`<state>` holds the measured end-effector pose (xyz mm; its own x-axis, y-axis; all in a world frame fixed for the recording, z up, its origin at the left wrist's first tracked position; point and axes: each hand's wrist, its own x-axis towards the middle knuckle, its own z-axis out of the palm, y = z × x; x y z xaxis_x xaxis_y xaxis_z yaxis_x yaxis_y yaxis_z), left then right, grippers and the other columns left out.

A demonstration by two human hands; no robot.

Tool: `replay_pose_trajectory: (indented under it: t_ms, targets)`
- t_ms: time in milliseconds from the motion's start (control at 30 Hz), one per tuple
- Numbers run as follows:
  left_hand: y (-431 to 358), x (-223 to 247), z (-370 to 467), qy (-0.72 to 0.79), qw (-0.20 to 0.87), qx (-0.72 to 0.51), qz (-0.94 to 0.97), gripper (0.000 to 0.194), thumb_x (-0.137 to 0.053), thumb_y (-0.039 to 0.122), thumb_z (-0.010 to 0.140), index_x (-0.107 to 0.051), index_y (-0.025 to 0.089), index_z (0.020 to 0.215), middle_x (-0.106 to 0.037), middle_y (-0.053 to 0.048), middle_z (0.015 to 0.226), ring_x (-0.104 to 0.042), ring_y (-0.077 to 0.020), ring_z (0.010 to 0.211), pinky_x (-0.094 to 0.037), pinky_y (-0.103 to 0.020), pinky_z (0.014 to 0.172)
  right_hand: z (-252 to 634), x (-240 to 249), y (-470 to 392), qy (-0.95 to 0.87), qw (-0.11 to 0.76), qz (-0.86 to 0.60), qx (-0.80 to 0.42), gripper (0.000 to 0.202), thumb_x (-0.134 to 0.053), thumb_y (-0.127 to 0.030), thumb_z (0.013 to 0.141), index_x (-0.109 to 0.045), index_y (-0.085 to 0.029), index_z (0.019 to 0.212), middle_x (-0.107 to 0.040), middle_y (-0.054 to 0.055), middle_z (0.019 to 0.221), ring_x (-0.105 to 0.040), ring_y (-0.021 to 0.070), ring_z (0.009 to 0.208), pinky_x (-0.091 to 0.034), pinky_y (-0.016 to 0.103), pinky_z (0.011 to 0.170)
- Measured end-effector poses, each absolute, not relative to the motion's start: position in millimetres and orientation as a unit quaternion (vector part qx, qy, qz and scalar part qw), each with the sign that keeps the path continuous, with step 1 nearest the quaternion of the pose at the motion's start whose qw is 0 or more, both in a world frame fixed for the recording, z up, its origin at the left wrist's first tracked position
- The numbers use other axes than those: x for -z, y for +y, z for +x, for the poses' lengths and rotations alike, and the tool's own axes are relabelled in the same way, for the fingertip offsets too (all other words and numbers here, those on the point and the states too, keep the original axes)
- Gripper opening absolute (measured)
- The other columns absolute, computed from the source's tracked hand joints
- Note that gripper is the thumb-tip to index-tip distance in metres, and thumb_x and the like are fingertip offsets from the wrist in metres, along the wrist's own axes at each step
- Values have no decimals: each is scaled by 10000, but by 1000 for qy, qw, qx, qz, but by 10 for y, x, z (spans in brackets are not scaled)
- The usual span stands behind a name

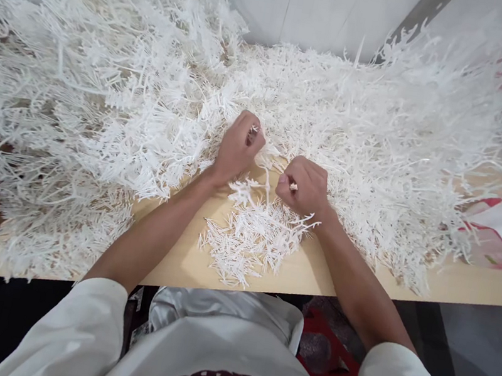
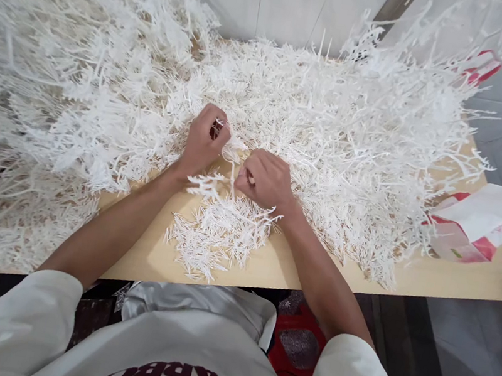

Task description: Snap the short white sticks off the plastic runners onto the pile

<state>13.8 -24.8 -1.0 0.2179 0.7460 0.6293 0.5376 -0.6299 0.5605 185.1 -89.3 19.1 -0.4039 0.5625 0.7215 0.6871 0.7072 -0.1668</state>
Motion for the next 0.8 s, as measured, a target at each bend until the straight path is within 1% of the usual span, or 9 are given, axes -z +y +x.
replay_pose_trajectory:
  t_ms: [67, 133, 200, 267, 367, 467, 633, 733, 800]
  targets:
    - [-233, 14, 127, 412, 102, -480, 768, 428, -265, 551, 982, -532, 220, 929, -603, -44, 903, -587, -145, 795, -491, -307, 671, 1840, -201, -927, -831, 412, -366, 81, 156, -444, -182, 886, -482, -224, 741, -539, -11, 637, -480, 113, 573, -382, 273, 510]
    - [-259, 2, 130, 385, 105, -447, 801, 426, -279, 551, 981, -544, 218, 956, -618, -48, 974, -588, -123, 751, -484, -279, 628, 1855, -193, -912, -806, 433, -399, 65, 145, -423, -211, 933, -565, -222, 904, -626, 25, 791, -577, 138, 709, -463, 295, 593]
    - [-300, -18, 139, 360, 113, -410, 830, 414, -301, 545, 979, -555, 218, 988, -622, -54, 1063, -578, -95, 691, -474, -256, 588, 1894, -177, -860, -769, 449, -454, 38, 219, -383, -259, 976, -589, -230, 1044, -644, 57, 947, -613, 163, 851, -509, 327, 684]
    - [-330, -35, 143, 352, 118, -397, 839, 398, -327, 539, 976, -560, 220, 1018, -614, -64, 1122, -581, -86, 684, -477, -249, 582, 1937, -164, -804, -747, 446, -494, 6, 253, -377, -331, 995, -599, -241, 1077, -631, 63, 1015, -611, 175, 925, -519, 343, 744]
    - [-340, -53, 135, 339, 122, -398, 844, 380, -333, 512, 982, -564, 214, 1033, -610, -81, 1136, -617, -116, 800, -501, -257, 624, 1960, -158, -763, -767, 386, -512, -17, 269, -436, -446, 975, -607, -243, 1021, -637, 41, 953, -600, 176, 893, -501, 348, 786]
    - [-346, -64, 122, 315, 122, -392, 855, 339, -321, 442, 1000, -564, 208, 1037, -609, -94, 1133, -624, -144, 917, -514, -271, 666, 1938, -155, -765, -797, 333, -503, -16, 278, -426, -458, 978, -587, -234, 941, -631, 30, 883, -579, 165, 823, -475, 325, 750]
    - [-375, -43, 124, 298, 101, -375, 872, 318, -322, 404, 1001, -563, 201, 962, -608, -81, 1107, -606, -132, 843, -487, -268, 640, 1935, -148, -757, -806, 338, -485, 31, 246, -455, -302, 958, -523, -217, 737, -548, 5, 702, -489, 137, 654, -408, 299, 635]
    - [-339, -4, 127, 310, 83, -360, 876, 378, -294, 436, 1002, -542, 193, 854, -614, -56, 950, -557, -119, 717, -438, -264, 583, 1929, -174, -785, -819, 359, -440, 88, 281, -487, -197, 875, -429, -217, 600, -455, -18, 573, -404, 125, 574, -357, 305, 583]
    - [-292, 15, 120, 348, 86, -394, 846, 421, -248, 459, 1007, -521, 197, 822, -583, -39, 835, -532, -125, 687, -429, -280, 587, 1897, -214, -842, -833, 381, -384, 117, 278, -487, -147, 819, -394, -216, 566, -425, -23, 532, -371, 121, 550, -329, 306, 556]
